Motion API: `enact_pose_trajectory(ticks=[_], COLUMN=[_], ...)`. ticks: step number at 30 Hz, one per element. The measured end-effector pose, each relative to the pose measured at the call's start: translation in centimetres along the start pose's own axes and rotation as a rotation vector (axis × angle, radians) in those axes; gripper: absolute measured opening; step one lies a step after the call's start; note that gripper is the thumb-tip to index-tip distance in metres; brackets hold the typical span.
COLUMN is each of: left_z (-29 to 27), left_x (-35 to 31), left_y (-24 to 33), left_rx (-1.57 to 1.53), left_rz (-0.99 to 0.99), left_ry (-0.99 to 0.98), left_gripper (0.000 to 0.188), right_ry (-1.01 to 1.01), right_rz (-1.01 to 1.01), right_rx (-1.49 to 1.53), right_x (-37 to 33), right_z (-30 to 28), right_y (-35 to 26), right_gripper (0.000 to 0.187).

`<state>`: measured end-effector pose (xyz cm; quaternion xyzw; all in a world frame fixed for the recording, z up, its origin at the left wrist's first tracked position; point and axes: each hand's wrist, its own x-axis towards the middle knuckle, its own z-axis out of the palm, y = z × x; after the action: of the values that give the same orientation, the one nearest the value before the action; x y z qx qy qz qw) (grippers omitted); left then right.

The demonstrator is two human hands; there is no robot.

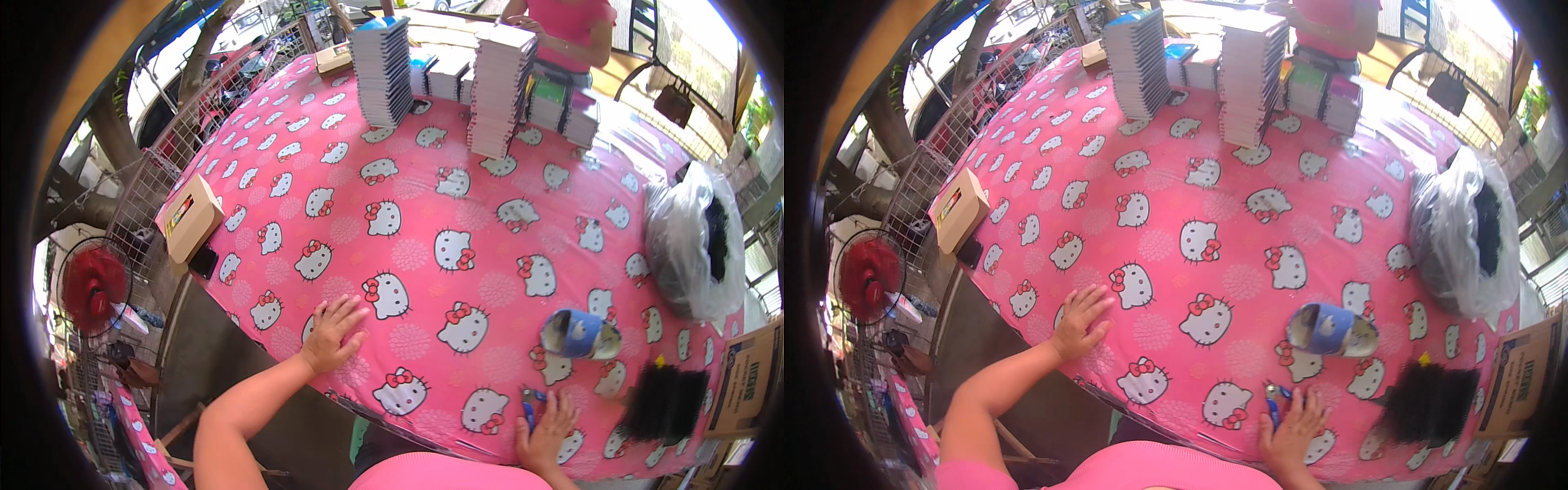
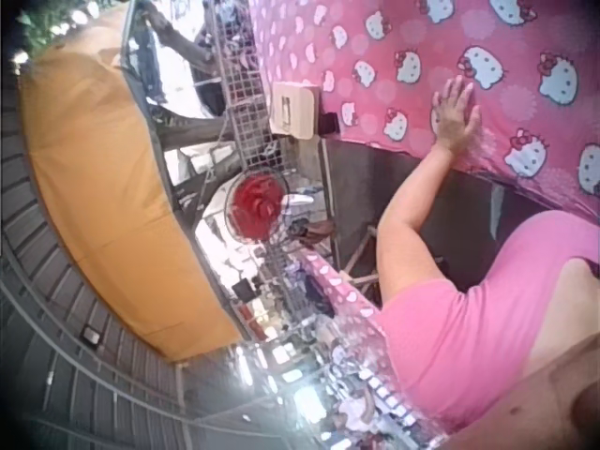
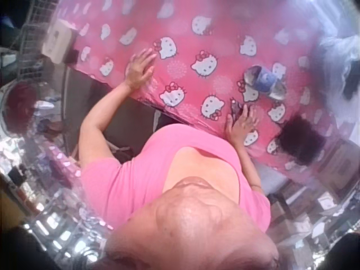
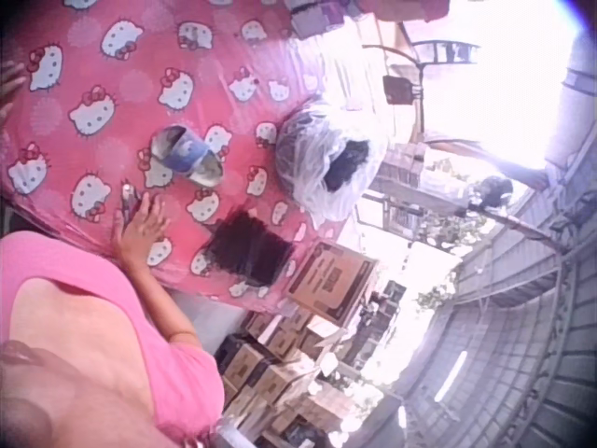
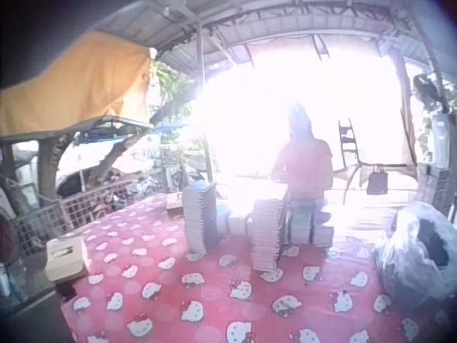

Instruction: The person uses a blue tool to trim the ends of plastic coils on a stack of notebooks and gathers the resulting scraps by hand.

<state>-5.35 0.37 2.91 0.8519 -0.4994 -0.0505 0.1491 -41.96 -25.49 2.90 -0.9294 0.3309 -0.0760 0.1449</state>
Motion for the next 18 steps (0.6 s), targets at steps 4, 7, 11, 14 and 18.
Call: enact_pose_trajectory(ticks=[4, 7, 11, 14, 18], left_z=[-0.1, -0.4, -0.2, -0.2, 0.2], left_x=[0.0, -0.6, 0.2, 0.3, -0.4], left_y=[1.0, 0.7, 0.9, 1.0, 0.6], left_rx=[-0.025, 0.03, 0.013, -0.015, -0.041], left_rz=[-0.115, -0.127, -0.126, -0.153, -0.164], left_ry=[0.09, 0.019, 0.044, 0.031, 0.039], left_gripper=[0.062, 0.062, 0.063, 0.063, 0.064], right_ry=[-0.078, -0.193, -0.233, -0.227, 0.088], right_rz=[-0.052, -0.074, 0.035, 0.047, -0.118], right_rx=[0.029, 0.033, -0.163, -0.127, 0.101], right_x=[0.3, 1.1, 0.4, 2.4, 10.0], right_z=[-0.8, -3.6, -5.8, -7.4, -7.7], right_y=[0.8, 1.3, 6.1, 6.5, 5.8], right_gripper=[0.075, 0.081, 0.091, 0.102, 0.104])
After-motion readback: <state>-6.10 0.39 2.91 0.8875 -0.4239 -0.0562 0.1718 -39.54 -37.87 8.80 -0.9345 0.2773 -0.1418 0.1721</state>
